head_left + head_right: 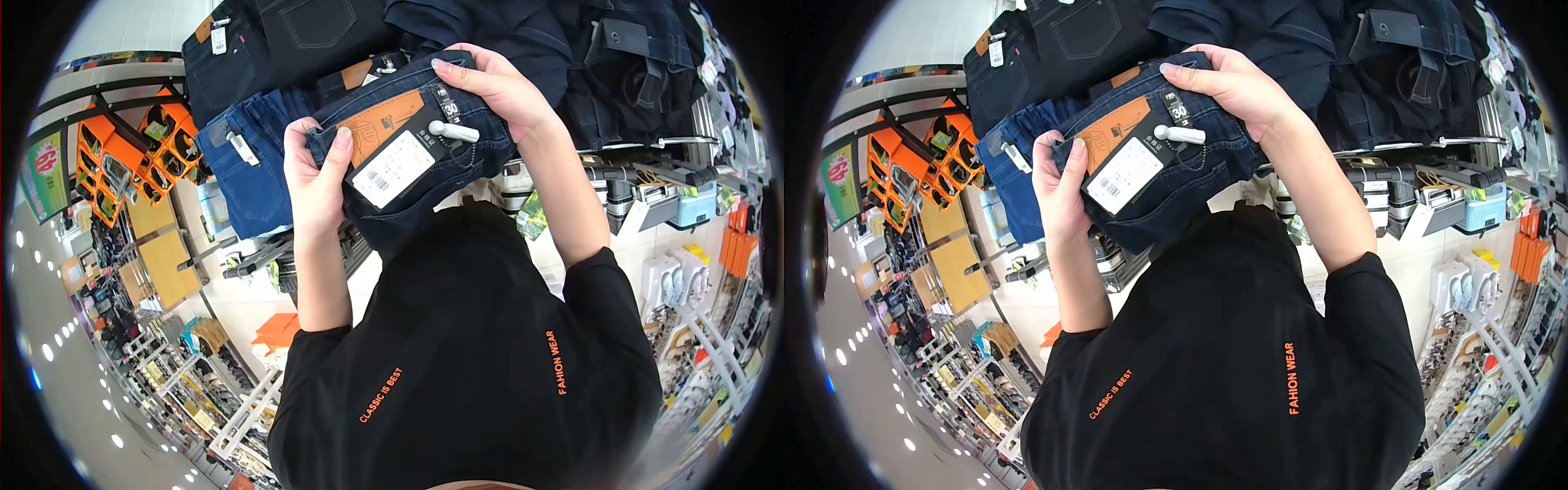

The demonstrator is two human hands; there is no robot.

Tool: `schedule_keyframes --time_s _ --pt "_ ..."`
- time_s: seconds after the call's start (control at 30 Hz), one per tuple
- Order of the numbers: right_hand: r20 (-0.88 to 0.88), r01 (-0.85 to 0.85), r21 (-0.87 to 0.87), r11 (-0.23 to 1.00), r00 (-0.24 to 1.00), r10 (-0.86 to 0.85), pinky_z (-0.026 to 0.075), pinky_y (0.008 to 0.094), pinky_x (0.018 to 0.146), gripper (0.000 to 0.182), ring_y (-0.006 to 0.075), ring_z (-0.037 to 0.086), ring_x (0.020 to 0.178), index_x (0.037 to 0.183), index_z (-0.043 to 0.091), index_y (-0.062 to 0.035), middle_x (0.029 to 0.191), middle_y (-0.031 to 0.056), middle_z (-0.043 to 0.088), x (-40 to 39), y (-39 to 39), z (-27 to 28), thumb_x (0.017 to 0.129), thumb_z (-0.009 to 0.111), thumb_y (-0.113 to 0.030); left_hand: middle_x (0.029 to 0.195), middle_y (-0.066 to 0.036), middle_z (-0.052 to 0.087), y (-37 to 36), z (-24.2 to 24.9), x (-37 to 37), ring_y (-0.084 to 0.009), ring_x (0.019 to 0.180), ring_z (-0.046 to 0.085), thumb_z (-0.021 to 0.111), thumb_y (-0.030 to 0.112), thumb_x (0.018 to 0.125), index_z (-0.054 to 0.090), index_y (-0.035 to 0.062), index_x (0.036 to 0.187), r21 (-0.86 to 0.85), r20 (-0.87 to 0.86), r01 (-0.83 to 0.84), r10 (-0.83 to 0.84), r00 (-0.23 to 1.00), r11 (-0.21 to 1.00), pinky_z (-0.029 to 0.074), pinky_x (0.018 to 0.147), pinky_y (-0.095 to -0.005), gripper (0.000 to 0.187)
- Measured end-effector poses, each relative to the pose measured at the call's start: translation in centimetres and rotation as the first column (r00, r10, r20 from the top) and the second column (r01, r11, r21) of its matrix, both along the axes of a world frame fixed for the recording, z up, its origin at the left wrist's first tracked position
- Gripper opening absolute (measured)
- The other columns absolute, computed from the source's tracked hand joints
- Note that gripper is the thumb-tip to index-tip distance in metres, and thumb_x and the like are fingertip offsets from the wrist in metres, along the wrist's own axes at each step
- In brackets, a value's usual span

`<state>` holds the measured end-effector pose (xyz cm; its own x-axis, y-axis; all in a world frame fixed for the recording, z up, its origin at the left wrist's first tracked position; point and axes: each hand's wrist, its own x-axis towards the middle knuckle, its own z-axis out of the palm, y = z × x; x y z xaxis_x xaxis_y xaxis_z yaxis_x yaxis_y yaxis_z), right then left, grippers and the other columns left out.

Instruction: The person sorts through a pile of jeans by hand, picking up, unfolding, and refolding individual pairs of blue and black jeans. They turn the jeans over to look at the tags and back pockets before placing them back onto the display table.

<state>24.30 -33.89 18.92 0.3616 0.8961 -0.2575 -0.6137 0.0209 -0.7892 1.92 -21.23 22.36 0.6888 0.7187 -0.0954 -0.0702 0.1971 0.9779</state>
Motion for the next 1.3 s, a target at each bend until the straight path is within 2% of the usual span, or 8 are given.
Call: schedule_keyframes --time_s 0.47,0.63,0.7,0.83,0.97,1.07,1.23,1.3 --pt "0.233 0.122 0.026 0.992 0.964 -0.125 0.055 0.0231 0.071 0.026 0.0072 0.066 0.078 0.103 0.063 -0.0014 0.092 0.0046 0.071 -2.6 7.7 2.5 0.085 0.077 -0.014 0.096 -0.002 0.056 8.5 -0.1 -1.6 -0.0049 0.085 0.051 0.071 0.005 0.089 0.039 0.0103 0.105 0.096 0.049 0.024 -0.029 0.998 0.995 0.046 0.076 -0.0197 0.036" --pt "0.692 0.306 0.027 0.952 0.681 -0.238 0.05 0.022 0.071 0.032 0.0059 0.059 0.079 0.095 0.061 -0.0022 0.088 0.0001 0.064 -5.9 6.8 -0.9 0.074 0.084 -0.007 0.096 -0.001 0.041 12.0 -6.7 -5.2 -0.0099 0.086 0.041 0.075 0.002 0.081 0.038 0.0102 0.102 0.283 -0.088 0.211 -0.194 0.977 0.936 0.04 0.076 -0.0257 0.044" --pt "0.667 0.285 0.014 0.958 0.711 -0.222 0.048 0.0245 0.074 0.034 0.0086 0.058 0.081 0.094 0.058 -0.0021 0.089 0.0035 0.062 -7.6 4.8 -3.0 0.073 0.084 -0.004 0.092 -0.003 0.041 11.6 -7.3 -7.0 -0.0119 0.081 0.044 0.079 0.0 0.075 0.04 0.0094 0.099 0.521 -0.225 0.323 -0.239 0.945 0.79 0.041 0.071 -0.0272 0.046" --pt "0.449 0.245 -0.044 0.968 0.871 -0.2 0.046 0.026 0.073 0.034 0.0112 0.056 0.082 0.093 0.054 -0.003 0.09 0.0066 0.06 -10.1 3.3 -2.6 0.073 0.081 -0.001 0.09 -0.004 0.041 10.7 -9.0 -9.6 -0.0116 0.072 0.044 0.081 0.001 0.074 0.041 0.0088 0.098 0.491 -0.16 0.364 -0.328 0.931 0.791 0.04 0.066 -0.0263 0.047" --pt "0.366 0.218 -0.367 0.904 0.928 -0.075 0.045 0.0236 0.077 0.036 0.0075 0.053 0.086 0.107 0.058 -0.0021 0.094 0.0002 0.058 -9.2 5.5 -3.1 0.082 0.077 -0.02 0.096 -0.001 0.041 11.2 -9.0 -8.4 -0.0072 0.082 0.04 0.072 0.006 0.085 0.037 0.0086 0.104 -0.059 -0.085 0.241 -0.245 0.966 0.969 0.038 0.074 -0.0222 0.04" --pt "0.197 0.16 -0.52 0.839 0.978 -0.065 0.045 0.0218 0.078 0.039 0.0065 0.053 0.087 0.115 0.057 0.0002 0.095 -0.0002 0.058 -7.3 9.2 -6.4 0.09 0.072 -0.025 0.098 0.0 0.043 12.8 -11.3 -5.7 -0.0063 0.088 0.04 0.065 0.006 0.093 0.038 0.0095 0.11 -0.134 -0.207 0.087 -0.114 0.972 0.987 0.036 0.079 -0.0199 0.033" --pt "0.098 0.099 -0.443 0.891 0.993 -0.061 0.049 0.0241 0.087 0.051 0.009 0.058 0.096 0.122 0.054 0.002 0.1 0.0047 0.064 -5.8 11.0 -11.2 0.085 0.078 -0.025 0.096 0.002 0.045 14.2 -14.1 -3.7 -0.0048 0.086 0.041 0.061 0.006 0.097 0.038 0.0102 0.113 -0.211 -0.274 -0.006 -0.053 0.96 0.977 0.036 0.08 -0.0188 0.028" --pt "0.106 0.054 -0.345 0.937 0.994 -0.018 0.05 0.0255 0.088 0.055 0.0104 0.06 0.098 0.124 0.052 0.0022 0.103 0.0065 0.065 -5.2 10.7 -12.4 0.084 0.08 -0.023 0.096 0.001 0.044 15.1 -15.1 -3.7 -0.0054 0.086 0.041 0.062 0.007 0.097 0.039 0.0092 0.114 -0.108 -0.315 0.028 -0.061 0.947 0.994 0.037 0.081 -0.0196 0.028"
